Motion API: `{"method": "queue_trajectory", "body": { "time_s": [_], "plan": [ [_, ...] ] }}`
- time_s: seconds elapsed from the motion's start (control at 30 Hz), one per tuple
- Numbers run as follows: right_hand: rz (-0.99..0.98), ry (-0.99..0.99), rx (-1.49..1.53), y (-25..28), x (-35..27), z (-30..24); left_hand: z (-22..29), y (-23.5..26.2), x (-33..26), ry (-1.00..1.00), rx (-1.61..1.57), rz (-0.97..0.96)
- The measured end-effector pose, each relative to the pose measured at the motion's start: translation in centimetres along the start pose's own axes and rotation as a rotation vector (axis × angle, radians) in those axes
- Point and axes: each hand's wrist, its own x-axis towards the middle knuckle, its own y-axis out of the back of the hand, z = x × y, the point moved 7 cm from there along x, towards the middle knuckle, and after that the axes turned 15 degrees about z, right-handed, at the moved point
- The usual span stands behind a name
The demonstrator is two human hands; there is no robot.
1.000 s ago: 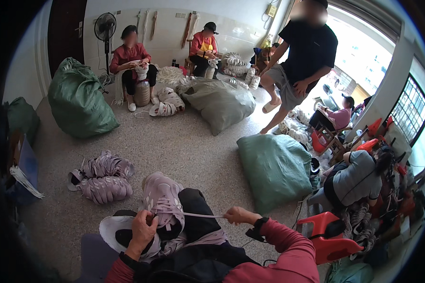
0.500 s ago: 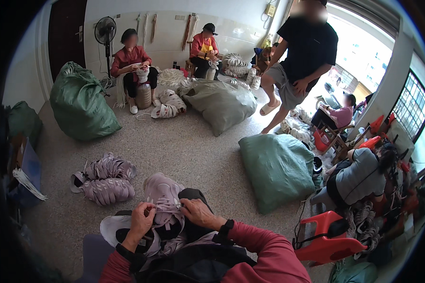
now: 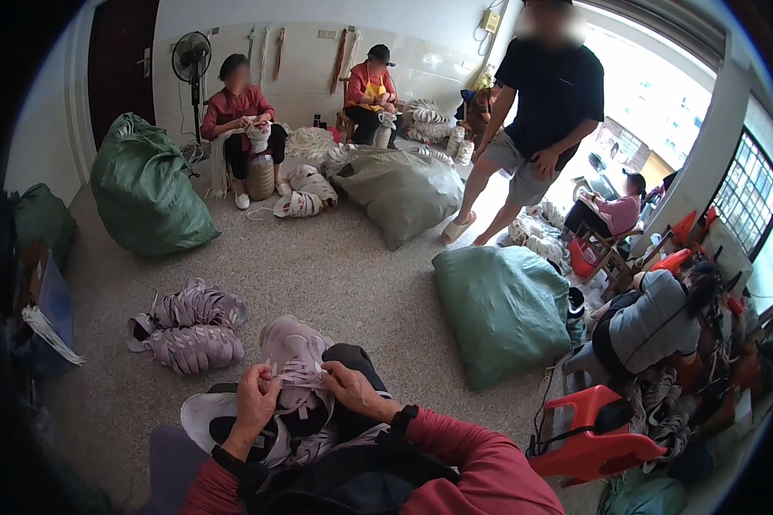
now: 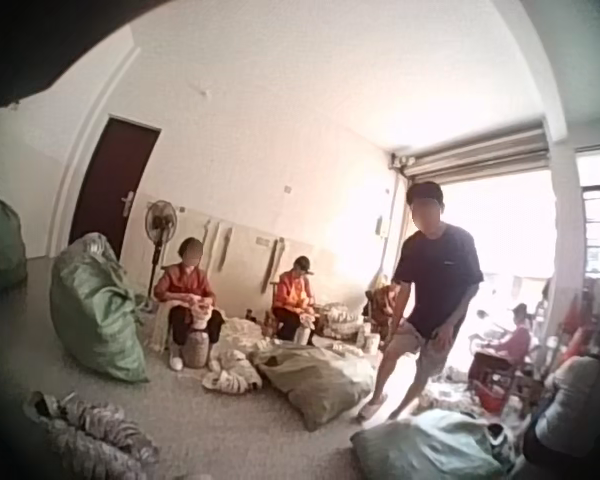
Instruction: The recorder is lacing a pair of pink shoes while sitting in a workshop.
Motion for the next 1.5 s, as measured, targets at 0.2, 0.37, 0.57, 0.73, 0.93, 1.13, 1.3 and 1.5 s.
{"method": "queue_trajectory", "body": {
  "time_s": [0.2,0.37,0.57,0.73,0.93,1.13,1.3,1.5],
  "plan": [
    [-0.047,-0.066,0.013,0.5,-0.4,1.5,-4.6,-0.6,0.0,0.107,-0.121,-0.039],
    [-0.078,-0.180,0.126,1.0,-0.3,2.3,-4.2,-0.8,0.7,0.273,-0.104,-0.112],
    [-0.110,-0.226,0.151,-0.3,-1.2,3.0,-3.9,-1.4,0.5,0.423,-0.335,-0.211],
    [-0.098,-0.243,0.119,-0.3,-1.2,2.9,-0.6,-2.2,1.9,0.511,-0.340,-0.412],
    [-0.043,-0.174,0.051,1.4,-0.2,3.2,-0.8,-2.4,3.3,0.145,-0.180,-0.123],
    [0.003,-0.019,-0.015,-0.5,-0.3,3.1,-4.2,0.8,0.3,0.324,-0.014,-0.058],
    [-0.044,-0.077,-0.002,-0.2,-0.7,2.8,-2.9,0.2,-0.4,0.137,-0.002,0.034],
    [-0.063,-0.082,-0.057,-0.2,-0.5,2.6,-2.0,-0.1,-0.2,-0.037,0.010,0.109]
  ]
}}
